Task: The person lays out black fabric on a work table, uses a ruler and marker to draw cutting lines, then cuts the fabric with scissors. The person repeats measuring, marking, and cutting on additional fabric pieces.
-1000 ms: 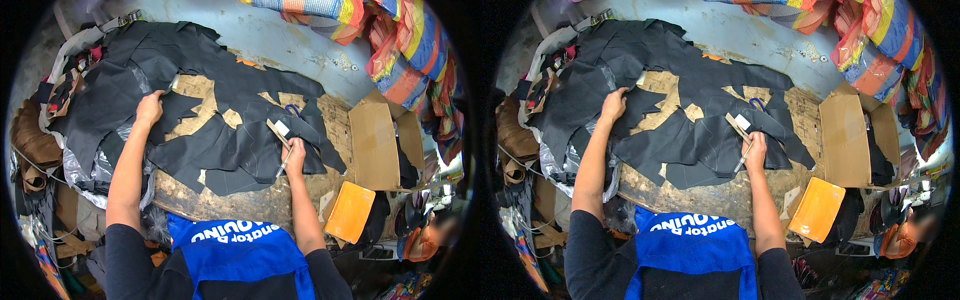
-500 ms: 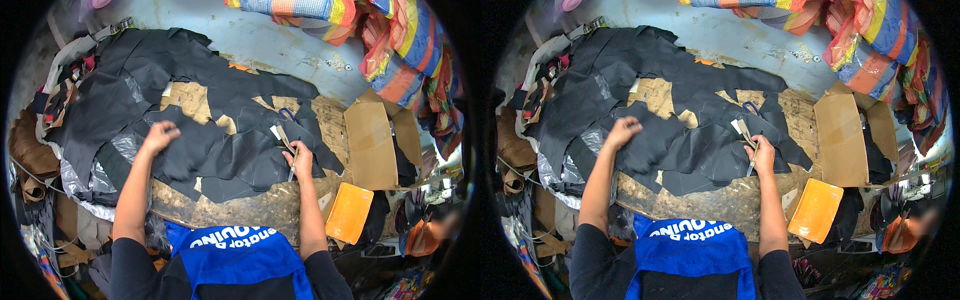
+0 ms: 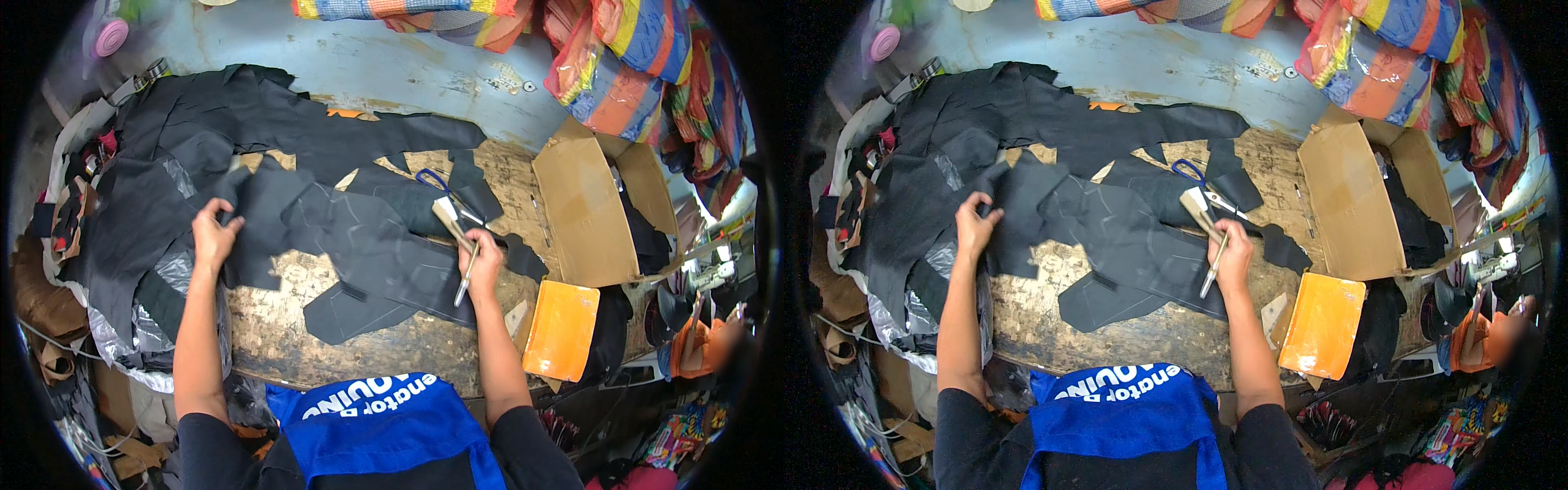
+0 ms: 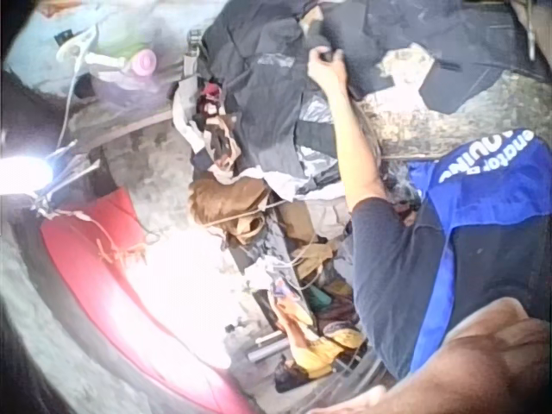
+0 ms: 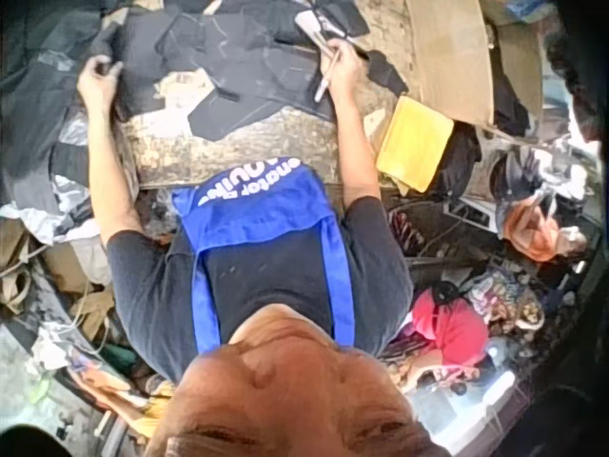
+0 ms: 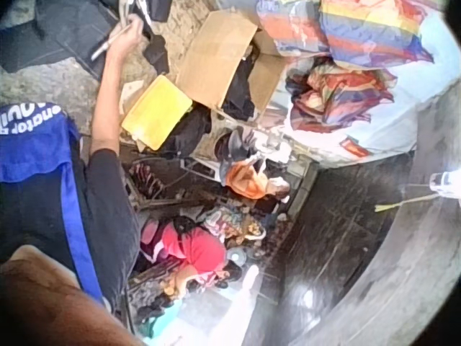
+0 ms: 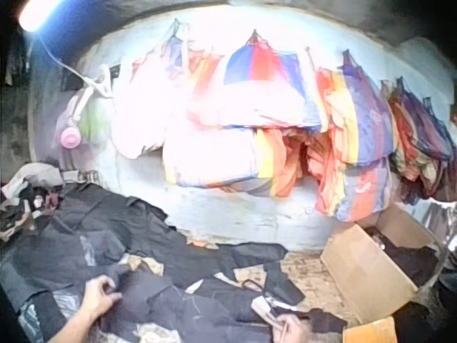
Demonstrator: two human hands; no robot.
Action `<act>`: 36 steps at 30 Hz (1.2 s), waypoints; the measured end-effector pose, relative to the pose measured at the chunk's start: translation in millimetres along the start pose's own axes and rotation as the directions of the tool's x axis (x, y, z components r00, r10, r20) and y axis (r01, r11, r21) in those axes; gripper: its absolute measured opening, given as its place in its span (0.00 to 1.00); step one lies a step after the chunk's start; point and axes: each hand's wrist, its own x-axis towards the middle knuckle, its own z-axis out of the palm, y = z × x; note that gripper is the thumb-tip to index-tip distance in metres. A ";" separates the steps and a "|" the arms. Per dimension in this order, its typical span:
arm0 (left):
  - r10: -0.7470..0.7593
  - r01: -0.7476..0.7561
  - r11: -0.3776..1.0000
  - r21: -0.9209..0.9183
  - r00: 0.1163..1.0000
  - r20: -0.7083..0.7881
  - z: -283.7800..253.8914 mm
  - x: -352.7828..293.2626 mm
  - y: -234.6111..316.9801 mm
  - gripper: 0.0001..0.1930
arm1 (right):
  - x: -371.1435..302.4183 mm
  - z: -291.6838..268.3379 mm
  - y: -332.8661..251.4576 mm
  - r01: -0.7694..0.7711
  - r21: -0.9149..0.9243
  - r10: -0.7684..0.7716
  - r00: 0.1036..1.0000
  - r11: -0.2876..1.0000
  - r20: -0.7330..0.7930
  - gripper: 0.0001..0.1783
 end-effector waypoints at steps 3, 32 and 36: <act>-0.025 0.036 0.986 0.163 0.998 -0.065 -7.1 27.2 0.0 0.15 | 21.1 3.4 3.5 -0.232 -0.009 0.231 0.962 0.973 0.147 0.12; 0.351 -0.526 0.846 0.091 0.676 0.648 158.8 -99.3 122.9 0.36 | 220.2 144.9 91.1 -0.357 0.336 0.439 0.874 0.872 -0.209 0.19; 0.355 -0.453 0.888 0.080 0.785 0.507 152.9 -104.7 122.5 0.36 | 201.3 99.7 -14.2 0.106 0.281 -0.001 0.937 0.954 -0.349 0.14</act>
